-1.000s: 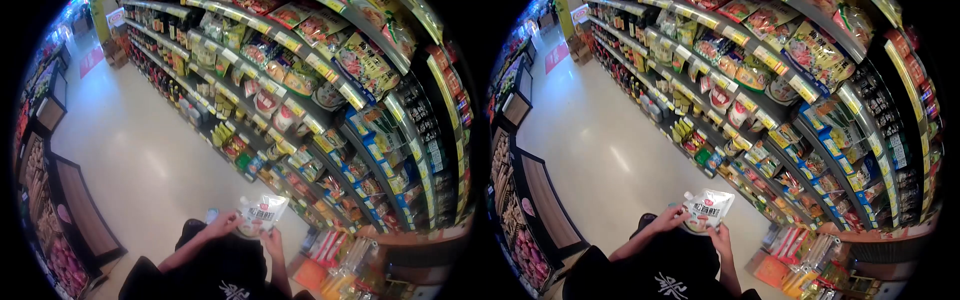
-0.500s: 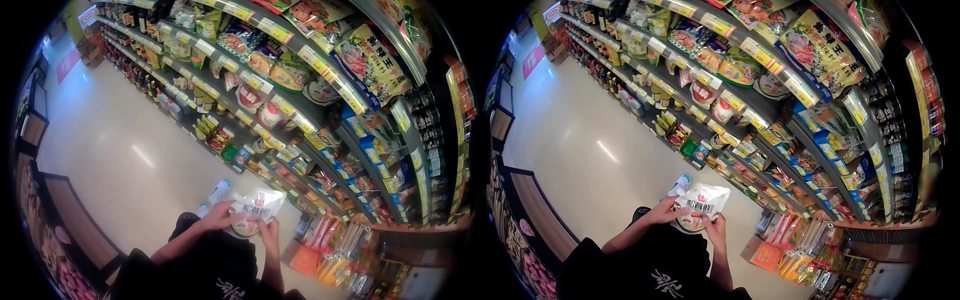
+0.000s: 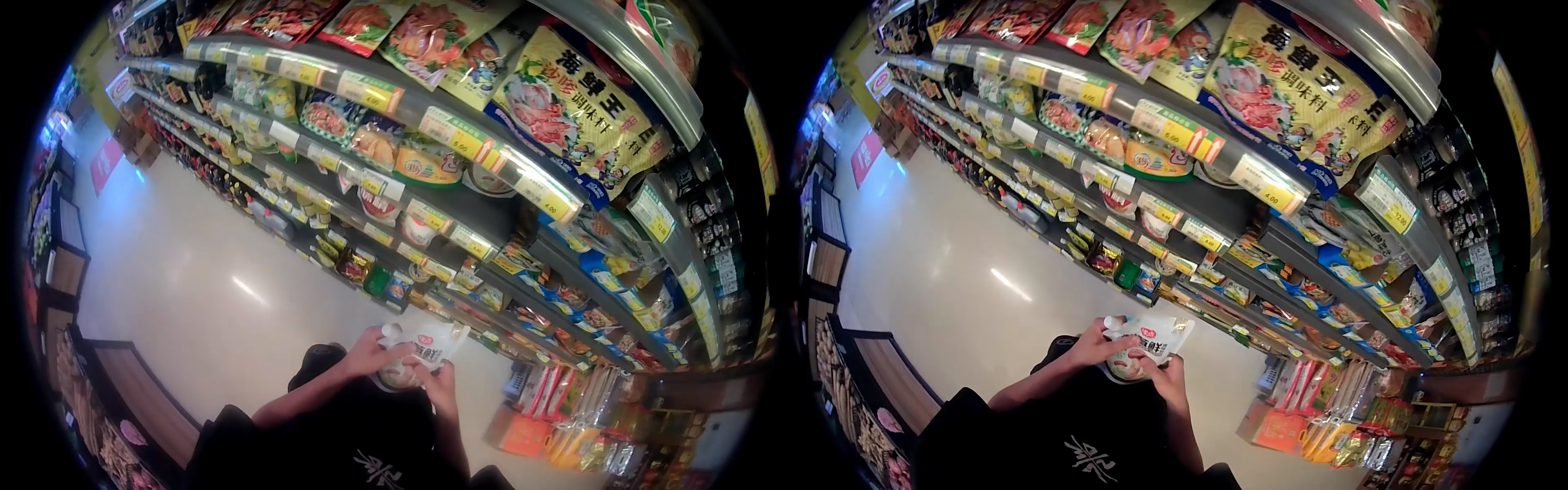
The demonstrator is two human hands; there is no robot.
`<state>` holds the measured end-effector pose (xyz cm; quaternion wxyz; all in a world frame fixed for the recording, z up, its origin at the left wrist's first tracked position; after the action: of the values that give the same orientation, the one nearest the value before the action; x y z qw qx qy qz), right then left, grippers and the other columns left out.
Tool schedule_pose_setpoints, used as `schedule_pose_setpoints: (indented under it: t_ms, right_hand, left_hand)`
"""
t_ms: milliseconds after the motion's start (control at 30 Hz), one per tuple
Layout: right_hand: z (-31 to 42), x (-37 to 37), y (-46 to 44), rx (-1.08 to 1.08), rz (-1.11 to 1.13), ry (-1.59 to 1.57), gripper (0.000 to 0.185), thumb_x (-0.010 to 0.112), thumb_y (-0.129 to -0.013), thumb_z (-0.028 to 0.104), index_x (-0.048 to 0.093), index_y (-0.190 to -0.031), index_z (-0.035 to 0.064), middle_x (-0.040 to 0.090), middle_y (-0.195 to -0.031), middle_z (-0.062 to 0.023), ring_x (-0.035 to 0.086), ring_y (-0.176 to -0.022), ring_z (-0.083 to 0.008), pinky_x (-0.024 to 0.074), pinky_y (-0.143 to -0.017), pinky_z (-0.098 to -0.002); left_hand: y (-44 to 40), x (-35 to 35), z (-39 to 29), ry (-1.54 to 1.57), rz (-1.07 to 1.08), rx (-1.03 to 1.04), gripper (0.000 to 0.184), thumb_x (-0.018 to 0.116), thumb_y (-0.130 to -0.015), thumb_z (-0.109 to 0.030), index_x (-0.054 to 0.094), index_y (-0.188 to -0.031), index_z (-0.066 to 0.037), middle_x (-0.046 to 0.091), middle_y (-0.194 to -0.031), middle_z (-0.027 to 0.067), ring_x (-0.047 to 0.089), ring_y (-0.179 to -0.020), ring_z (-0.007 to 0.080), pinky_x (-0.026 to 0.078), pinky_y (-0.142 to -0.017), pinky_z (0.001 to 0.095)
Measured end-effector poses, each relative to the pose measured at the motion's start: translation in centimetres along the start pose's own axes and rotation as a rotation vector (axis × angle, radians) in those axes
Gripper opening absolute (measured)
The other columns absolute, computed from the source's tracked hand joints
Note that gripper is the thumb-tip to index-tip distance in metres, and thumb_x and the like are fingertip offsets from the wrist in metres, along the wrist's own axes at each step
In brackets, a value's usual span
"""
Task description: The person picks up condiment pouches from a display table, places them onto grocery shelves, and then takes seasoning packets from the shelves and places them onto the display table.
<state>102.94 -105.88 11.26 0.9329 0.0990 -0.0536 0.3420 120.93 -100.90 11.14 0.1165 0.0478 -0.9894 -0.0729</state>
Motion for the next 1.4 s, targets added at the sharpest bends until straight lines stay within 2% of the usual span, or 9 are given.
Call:
schedule_pose_setpoints:
  t_ms: [33,267,600,767,933,1067,1200,1300,1400]
  right_hand:
    - [0.9,0.2,-0.5,0.044,-0.073,0.004,0.019,0.056,-0.089,0.004,0.061,-0.104,-0.0071,0.067,-0.093,-0.0131,0.066,-0.082,-0.02,0.0547,-0.07,-0.0299]
    - [2.0,-0.6,-3.3,0.194,-0.263,-0.232,0.016,0.055,-0.093,0.007,0.066,-0.098,-0.0036,0.069,-0.091,-0.0084,0.065,-0.083,-0.0143,0.0525,-0.075,-0.0274]
    - [1.3,-1.4,-5.5,0.071,-0.129,-0.028,0.026,0.062,-0.09,0.008,0.058,-0.114,-0.001,0.065,-0.106,-0.007,0.06,-0.096,-0.0122,0.0469,-0.084,-0.0265]
    - [5.1,-1.5,-9.0,-0.137,-0.354,0.028,0.028,0.063,-0.088,0.007,0.058,-0.114,-0.0016,0.064,-0.103,-0.0049,0.058,-0.094,-0.0114,0.046,-0.084,-0.0263]
    - [11.0,-2.3,-15.6,-0.403,-0.515,0.011,0.027,0.062,-0.089,0.007,0.056,-0.113,-0.0027,0.059,-0.115,-0.0094,0.055,-0.103,-0.0133,0.0439,-0.089,-0.0272]
    - [13.5,-4.0,-21.6,-0.582,-0.66,0.389,0.031,0.063,-0.089,0.014,0.054,-0.112,-0.005,0.056,-0.113,-0.0177,0.056,-0.101,-0.0263,0.0426,-0.089,-0.0362]
    - [13.9,-5.8,-25.1,-0.476,-0.782,0.922,0.042,0.06,-0.09,0.023,0.05,-0.119,-0.0062,0.052,-0.115,-0.0283,0.049,-0.108,-0.0435,0.0357,-0.095,-0.0454]
    - [13.8,-7.2,-25.8,-0.294,-0.686,0.69,0.046,0.059,-0.09,0.023,0.048,-0.126,-0.003,0.044,-0.133,-0.0273,0.039,-0.124,-0.0441,0.0306,-0.102,-0.0447]
    - [12.2,-8.1,-27.2,-0.479,-0.75,0.827,0.036,0.062,-0.089,0.017,0.053,-0.117,-0.0035,0.054,-0.121,-0.0242,0.051,-0.112,-0.0377,0.0358,-0.098,-0.0413]
  left_hand:
    - [-0.8,-0.2,-0.3,0.013,0.002,0.018,0.021,0.068,-0.087,-0.014,0.063,-0.103,0.0,0.065,-0.095,0.0022,0.059,-0.086,0.0076,0.05,-0.075,0.026]
    - [-3.8,-0.7,-1.7,0.167,-0.03,-0.153,0.03,0.061,-0.092,-0.017,0.059,-0.114,0.002,0.066,-0.098,0.0061,0.062,-0.083,0.0091,0.052,-0.07,0.0243]
    - [-6.7,-2.0,-2.8,0.336,-0.158,-0.123,0.027,0.06,-0.093,-0.019,0.062,-0.114,-0.001,0.068,-0.095,0.0017,0.061,-0.082,0.0061,0.05,-0.073,0.0222]
    - [-8.8,-3.0,-3.8,0.049,-0.13,0.096,0.068,0.061,-0.091,-0.012,0.021,-0.144,-0.003,0.044,-0.133,0.0094,0.049,-0.115,0.0155,0.045,-0.089,0.0289]
    - [-14.1,-3.0,-10.1,-0.526,-0.147,0.473,0.076,0.07,-0.082,-0.016,0.026,-0.142,-0.001,0.046,-0.13,0.0168,0.049,-0.117,0.027,0.044,-0.09,0.0371]
    - [-21.1,-2.8,-12.9,-0.753,-0.258,0.604,0.076,0.072,-0.078,-0.022,0.031,-0.137,0.003,0.048,-0.123,0.023,0.048,-0.115,0.0397,0.041,-0.093,0.0461]
    - [-25.2,-1.7,-11.4,-1.281,-0.49,0.585,0.076,0.074,-0.075,-0.027,0.036,-0.134,0.002,0.047,-0.126,0.0208,0.043,-0.119,0.0375,0.036,-0.098,0.0473]
    - [-25.1,-0.6,-11.0,-1.295,-0.554,0.62,0.075,0.076,-0.072,-0.026,0.039,-0.131,0.003,0.046,-0.126,0.0203,0.044,-0.116,0.0367,0.035,-0.098,0.0458]
    - [-25.2,-0.2,-11.6,-1.278,-0.619,0.589,0.072,0.078,-0.07,-0.022,0.041,-0.126,0.003,0.046,-0.123,0.022,0.046,-0.115,0.0363,0.037,-0.096,0.0439]
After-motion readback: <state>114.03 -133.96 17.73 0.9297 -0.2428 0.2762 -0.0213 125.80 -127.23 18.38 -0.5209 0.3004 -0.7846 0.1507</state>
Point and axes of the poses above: each hand's wrist, its own y-axis away from the middle knuckle, its own x-axis out of the palm, z = x × y, the point moved 1 cm from there along -y, towards the middle knuckle
